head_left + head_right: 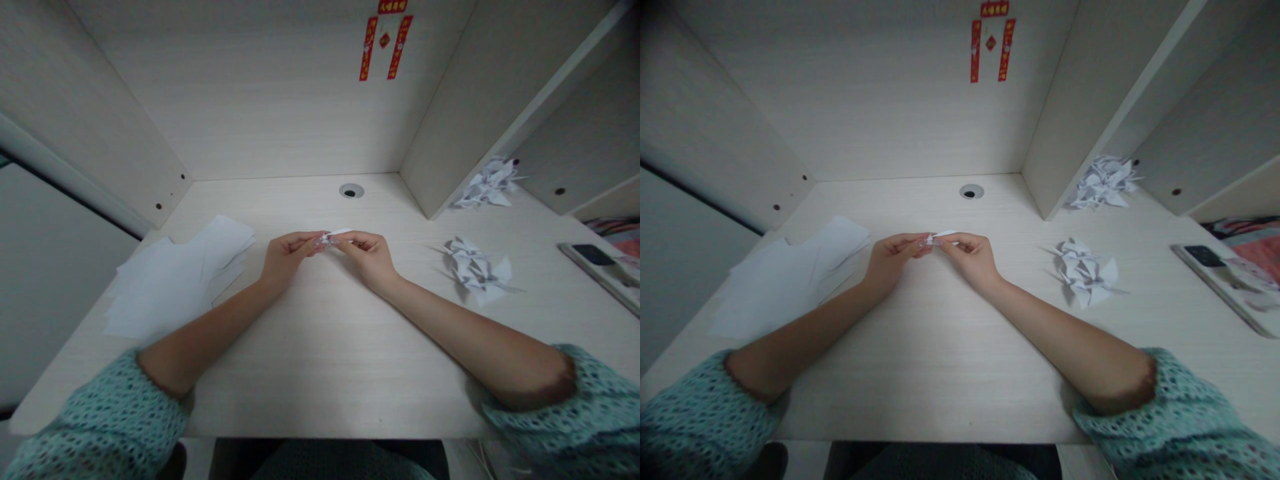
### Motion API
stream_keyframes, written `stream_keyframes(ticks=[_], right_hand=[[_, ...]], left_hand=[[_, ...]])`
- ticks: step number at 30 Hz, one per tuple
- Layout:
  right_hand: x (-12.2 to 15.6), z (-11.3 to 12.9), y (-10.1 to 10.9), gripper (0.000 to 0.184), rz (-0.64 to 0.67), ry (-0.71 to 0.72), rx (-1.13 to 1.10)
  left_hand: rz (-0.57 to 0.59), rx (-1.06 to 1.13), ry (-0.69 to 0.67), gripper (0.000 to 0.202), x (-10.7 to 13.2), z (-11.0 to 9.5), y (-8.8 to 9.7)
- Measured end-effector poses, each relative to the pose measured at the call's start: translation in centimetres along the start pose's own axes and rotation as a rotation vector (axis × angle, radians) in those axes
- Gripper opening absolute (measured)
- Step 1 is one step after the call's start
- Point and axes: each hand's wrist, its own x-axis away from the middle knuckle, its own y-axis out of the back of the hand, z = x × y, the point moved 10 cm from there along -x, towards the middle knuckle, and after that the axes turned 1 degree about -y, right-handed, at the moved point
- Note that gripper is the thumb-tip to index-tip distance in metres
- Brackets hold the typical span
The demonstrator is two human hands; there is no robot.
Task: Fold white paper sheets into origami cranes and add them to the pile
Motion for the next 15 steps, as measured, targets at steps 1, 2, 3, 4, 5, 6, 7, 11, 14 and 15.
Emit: stream_keyframes(ticks=[1,2,3,4,5,6,7,11,14,15], right_hand=[[0.0,0.0,0.1,0.017,-0.006,0.000,0.008],[0.0,-0.1,0.2,0.017,-0.012,0.000,0.012],[-0.1,-0.1,0.3,0.016,-0.017,0.003,0.011],[-0.1,0.0,0.3,0.015,-0.017,0.008,0.010],[-0.1,0.0,0.3,0.014,-0.014,0.016,0.010],[-0.1,0.2,0.2,0.013,-0.008,0.028,0.011],[0.0,0.3,0.2,0.012,0.000,0.043,0.015],[0.1,0.8,0.1,0.012,0.003,0.090,0.035],[0.1,0.9,0.3,0.011,-0.010,0.094,0.052],[0.1,0.9,0.3,0.011,-0.013,0.093,0.061]], left_hand=[[-0.006,-0.008,0.005,0.039,0.0,0.1,0.1],[-0.016,-0.022,0.015,0.042,0.1,0.2,0.3],[-0.029,-0.039,0.029,0.044,0.1,0.4,0.5],[-0.043,-0.059,0.046,0.044,0.1,0.6,0.7],[-0.057,-0.078,0.061,0.041,0.1,0.8,0.9],[-0.067,-0.092,0.073,0.037,0.1,1.0,1.1],[-0.073,-0.097,0.081,0.033,0.0,1.1,1.2],[-0.051,-0.052,0.110,0.029,-0.2,1.5,1.1],[-0.013,-0.014,0.153,0.032,-0.3,1.6,0.8],[-0.002,-0.003,0.166,0.033,-0.3,1.6,0.7]])
